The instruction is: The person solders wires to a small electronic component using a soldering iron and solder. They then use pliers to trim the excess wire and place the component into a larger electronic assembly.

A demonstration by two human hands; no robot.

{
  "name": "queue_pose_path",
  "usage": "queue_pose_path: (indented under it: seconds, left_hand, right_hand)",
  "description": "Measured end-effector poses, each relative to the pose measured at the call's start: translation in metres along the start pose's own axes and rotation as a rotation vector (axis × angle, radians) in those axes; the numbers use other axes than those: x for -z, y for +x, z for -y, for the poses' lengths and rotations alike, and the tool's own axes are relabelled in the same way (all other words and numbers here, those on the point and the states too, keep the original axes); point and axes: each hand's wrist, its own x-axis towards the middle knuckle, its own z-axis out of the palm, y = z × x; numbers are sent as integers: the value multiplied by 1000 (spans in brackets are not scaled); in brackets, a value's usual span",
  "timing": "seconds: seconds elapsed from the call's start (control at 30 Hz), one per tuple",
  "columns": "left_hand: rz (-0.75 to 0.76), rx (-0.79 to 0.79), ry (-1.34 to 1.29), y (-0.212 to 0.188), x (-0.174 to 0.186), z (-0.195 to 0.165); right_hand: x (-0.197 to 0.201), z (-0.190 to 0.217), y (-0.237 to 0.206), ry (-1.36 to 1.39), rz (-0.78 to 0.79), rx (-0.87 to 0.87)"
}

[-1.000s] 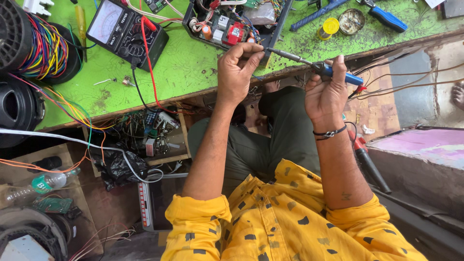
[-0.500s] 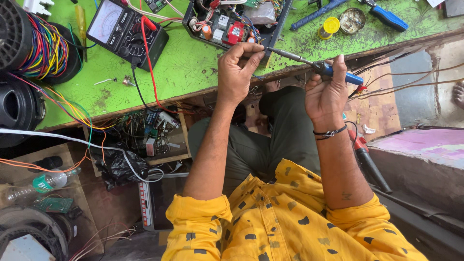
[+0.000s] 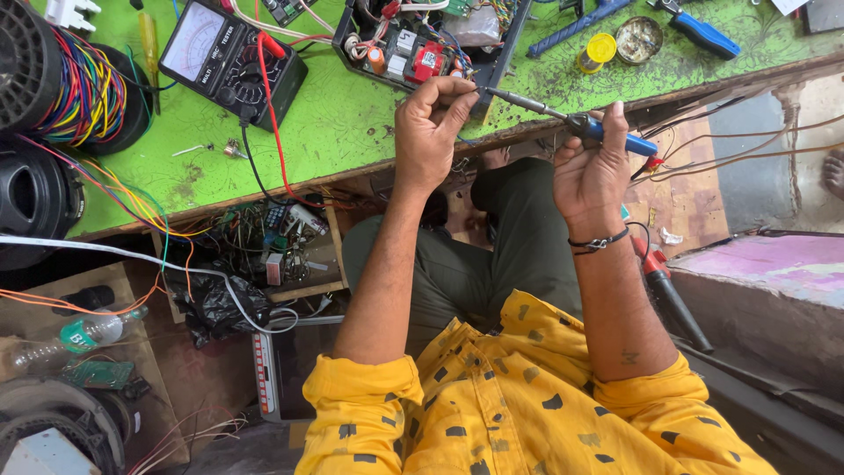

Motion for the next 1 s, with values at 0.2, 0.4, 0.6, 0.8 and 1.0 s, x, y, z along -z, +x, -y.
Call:
queue_pose_path:
  seconds: [0.2, 0.4, 0.6, 0.8, 1.0]
  left_hand:
    - [2, -9, 10, 0, 1, 3]
    - [8, -6, 14, 0, 2, 3]
    - [7, -8, 10, -2, 3, 2]
    - [8, 0, 6, -2, 3, 3]
    - [10, 6, 2, -4, 5, 4]
  right_hand:
    - [0, 0, 0, -21, 11, -2]
    - [0, -1, 1, -17, 26, -10]
    - [0, -2, -1, -21, 43, -8]
    - [0, -2, -2, -27, 38, 3]
    - [-1, -4, -4, -22, 40, 1]
